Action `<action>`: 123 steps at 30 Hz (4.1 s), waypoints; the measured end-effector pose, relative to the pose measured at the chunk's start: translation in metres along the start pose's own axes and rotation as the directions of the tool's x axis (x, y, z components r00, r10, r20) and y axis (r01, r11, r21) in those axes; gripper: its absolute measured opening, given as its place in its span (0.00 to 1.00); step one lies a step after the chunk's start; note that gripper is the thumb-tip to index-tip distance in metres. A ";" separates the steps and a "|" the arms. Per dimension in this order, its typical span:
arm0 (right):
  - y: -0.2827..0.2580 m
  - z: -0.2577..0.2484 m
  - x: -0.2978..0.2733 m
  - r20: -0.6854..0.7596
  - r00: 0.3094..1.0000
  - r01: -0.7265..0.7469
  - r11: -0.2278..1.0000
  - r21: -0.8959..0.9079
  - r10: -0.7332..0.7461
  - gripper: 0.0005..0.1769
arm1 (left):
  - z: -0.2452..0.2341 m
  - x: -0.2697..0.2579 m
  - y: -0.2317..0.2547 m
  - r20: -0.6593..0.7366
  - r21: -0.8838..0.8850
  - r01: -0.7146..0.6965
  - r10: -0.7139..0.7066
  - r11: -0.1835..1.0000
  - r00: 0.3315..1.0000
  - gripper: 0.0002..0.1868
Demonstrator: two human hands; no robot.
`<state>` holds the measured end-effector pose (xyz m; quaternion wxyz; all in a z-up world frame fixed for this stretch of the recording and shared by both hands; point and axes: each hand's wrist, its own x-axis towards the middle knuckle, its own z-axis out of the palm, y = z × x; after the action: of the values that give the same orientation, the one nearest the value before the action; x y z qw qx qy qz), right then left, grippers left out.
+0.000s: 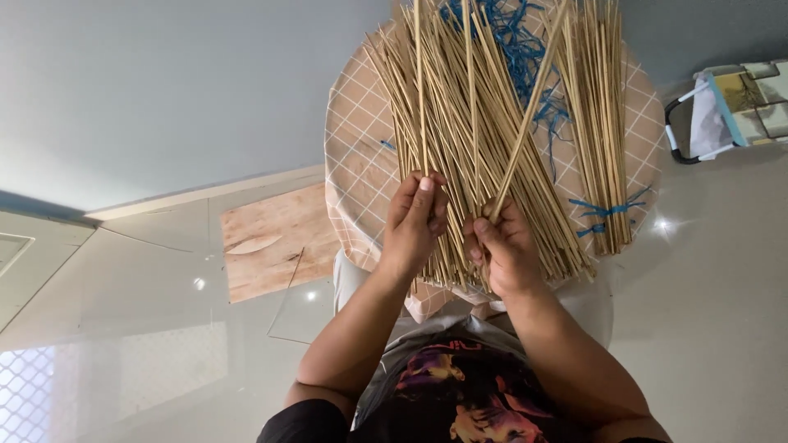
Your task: Gathering thin wooden sticks into small bundles and securing them with blue plastic ties.
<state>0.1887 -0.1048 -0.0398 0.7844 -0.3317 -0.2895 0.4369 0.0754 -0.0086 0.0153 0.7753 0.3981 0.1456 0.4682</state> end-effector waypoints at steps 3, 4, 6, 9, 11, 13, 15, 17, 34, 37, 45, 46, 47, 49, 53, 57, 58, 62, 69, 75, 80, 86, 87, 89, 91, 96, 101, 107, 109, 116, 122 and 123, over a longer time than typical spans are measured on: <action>0.008 -0.001 0.000 0.004 1.000 0.015 0.999 -0.041 -0.015 0.11 | 0.009 -0.003 0.001 -0.066 0.004 -0.025 0.025 1.000 0.998 0.12; 0.006 0.002 -0.003 0.009 1.000 0.015 0.999 -0.042 -0.015 0.11 | 0.010 -0.003 0.002 -0.067 0.003 -0.029 0.030 1.000 0.997 0.12; 0.003 0.007 -0.005 -0.016 1.000 0.018 0.996 -0.087 -0.019 0.10 | 0.013 0.000 0.004 -0.108 0.026 -0.033 0.036 0.999 0.994 0.11; 0.018 -0.007 -0.012 -0.045 0.999 0.012 0.994 -0.113 -0.017 0.10 | 0.010 0.007 0.006 -0.128 0.060 -0.026 0.034 0.998 0.991 0.07; 0.012 -0.003 -0.014 -0.056 0.998 -0.004 0.994 -0.107 -0.002 0.09 | 0.015 0.009 0.013 -0.155 0.075 -0.033 0.045 0.997 0.987 0.07; 0.008 0.000 -0.018 -0.070 0.997 -0.021 0.995 -0.101 0.014 0.09 | 0.015 0.013 0.018 -0.181 0.089 -0.037 0.052 0.995 0.982 0.06; 0.003 0.002 -0.023 -0.075 0.997 -0.036 0.992 -0.124 0.027 0.09 | 0.010 0.023 0.023 -0.187 0.095 -0.075 0.092 0.993 0.978 0.08; 0.000 -0.002 -0.031 -0.075 0.996 -0.047 0.990 -0.132 0.038 0.09 | 0.005 0.033 0.038 -0.186 0.106 -0.099 0.118 0.989 0.975 0.09; -0.034 -0.054 -0.070 0.025 0.966 -0.249 0.950 -0.189 0.259 0.16 | -0.022 0.091 0.171 -0.007 0.217 -0.404 0.415 0.889 0.910 0.12; -0.050 -0.066 -0.059 0.210 0.961 -0.121 0.954 -0.274 0.182 0.17 | -0.035 0.093 0.174 0.018 0.219 -0.439 0.447 0.871 0.895 0.13; -0.109 -0.084 -0.019 -0.177 0.984 -0.088 0.908 -0.410 0.016 0.11 | -0.072 0.080 0.191 -0.110 0.544 -0.365 0.496 0.756 0.861 0.10; -0.113 -0.083 -0.013 -0.200 0.980 -0.089 0.906 -0.413 0.005 0.11 | -0.076 0.076 0.191 -0.100 0.534 -0.357 0.477 0.766 0.873 0.10; -0.117 -0.081 -0.005 -0.260 0.964 -0.038 0.929 -0.368 -0.063 0.11 | -0.080 0.073 0.191 -0.153 0.570 -0.282 0.437 0.771 0.886 0.08; -0.123 -0.082 0.006 -0.331 0.933 0.027 0.945 -0.327 -0.141 0.11 | -0.089 0.066 0.189 -0.192 0.599 -0.207 0.390 0.773 0.900 0.06; -0.131 -0.084 0.014 -0.228 0.950 0.135 0.939 -0.317 -0.214 0.15 | -0.105 0.050 0.185 -0.206 0.614 -0.162 0.354 0.773 0.912 0.04; -0.129 -0.089 0.016 -0.167 0.959 0.173 0.940 -0.294 -0.229 0.15 | -0.123 0.041 0.188 -0.262 0.517 -0.178 0.353 0.837 0.898 0.04; -0.128 -0.088 0.017 -0.172 0.958 0.173 0.940 -0.294 -0.230 0.15 | -0.124 0.038 0.188 -0.260 0.518 -0.175 0.349 0.837 0.900 0.04; -0.126 -0.087 0.017 -0.243 0.944 0.163 0.954 -0.252 -0.225 0.12 | -0.126 0.030 0.189 -0.288 0.534 -0.147 0.342 0.833 0.894 0.04; -0.129 -0.091 0.021 -0.247 0.924 0.241 0.947 -0.212 -0.291 0.12 | -0.145 0.021 0.179 -0.331 0.501 -0.101 0.298 0.859 0.895 0.06; -0.133 -0.097 0.025 -0.345 0.896 0.206 0.951 -0.229 -0.277 0.12 | -0.161 0.015 0.173 -0.275 0.449 -0.138 0.283 0.883 0.919 0.07; -0.133 -0.102 0.022 -0.334 0.898 0.212 0.947 -0.243 -0.286 0.09 | -0.161 0.013 0.171 -0.298 0.497 -0.114 0.293 0.860 0.909 0.06; -0.133 -0.108 0.016 -0.268 0.932 0.206 0.965 -0.165 -0.245 0.12 | -0.173 0.010 0.171 -0.236 0.400 -0.180 0.290 0.899 0.927 0.10; -0.133 -0.108 0.015 -0.264 0.938 0.193 0.971 -0.140 -0.224 0.13 | -0.174 0.008 0.171 -0.229 0.382 -0.191 0.293 0.904 0.928 0.10; -0.132 -0.109 0.016 -0.245 0.939 0.206 0.966 -0.154 -0.240 0.12 | -0.175 0.009 0.171 -0.236 0.385 -0.190 0.295 0.903 0.926 0.10; -0.132 -0.108 0.015 -0.224 0.941 0.221 0.961 -0.168 -0.255 0.11 | -0.175 0.010 0.170 -0.244 0.387 -0.190 0.299 0.902 0.922 0.10; -0.133 -0.108 0.013 -0.250 0.949 0.131 0.961 -0.245 -0.193 0.15 | -0.184 0.017 0.166 -0.370 0.381 -0.207 0.354 0.901 0.859 0.10; -0.129 -0.123 0.008 -0.273 0.949 0.056 0.936 -0.347 -0.158 0.12 | -0.157 0.017 0.166 -0.276 0.409 -0.298 0.428 0.862 0.860 0.08; -0.125 -0.124 0.010 -0.258 0.933 0.066 0.824 -0.562 -0.251 0.08 | -0.152 0.011 0.161 -0.236 0.436 -0.263 0.391 0.861 0.889 0.09; -0.126 -0.134 0.011 -0.277 0.920 0.073 0.814 -0.576 -0.278 0.08 | -0.148 0.008 0.163 -0.232 0.468 -0.251 0.392 0.847 0.891 0.10; -0.138 -0.179 0.030 -0.273 0.913 0.091 0.804 -0.588 -0.304 0.08 | -0.133 0.000 0.173 -0.007 0.773 -0.112 0.184 0.625 0.983 0.09; -0.155 -0.194 0.067 -0.262 0.925 0.101 0.844 -0.527 -0.274 0.07 | -0.104 -0.008 0.169 0.189 0.949 -0.116 -0.233 0.292 0.954 0.07; -0.158 -0.194 0.076 -0.213 0.937 0.139 0.854 -0.501 -0.278 0.09 | -0.100 -0.009 0.168 0.194 0.969 -0.125 -0.343 0.212 0.919 0.14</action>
<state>0.4451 -0.1531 -0.0242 0.7537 -0.5390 -0.3101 0.2126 -0.0916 0.0728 0.0766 0.3984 0.8617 0.2851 0.1322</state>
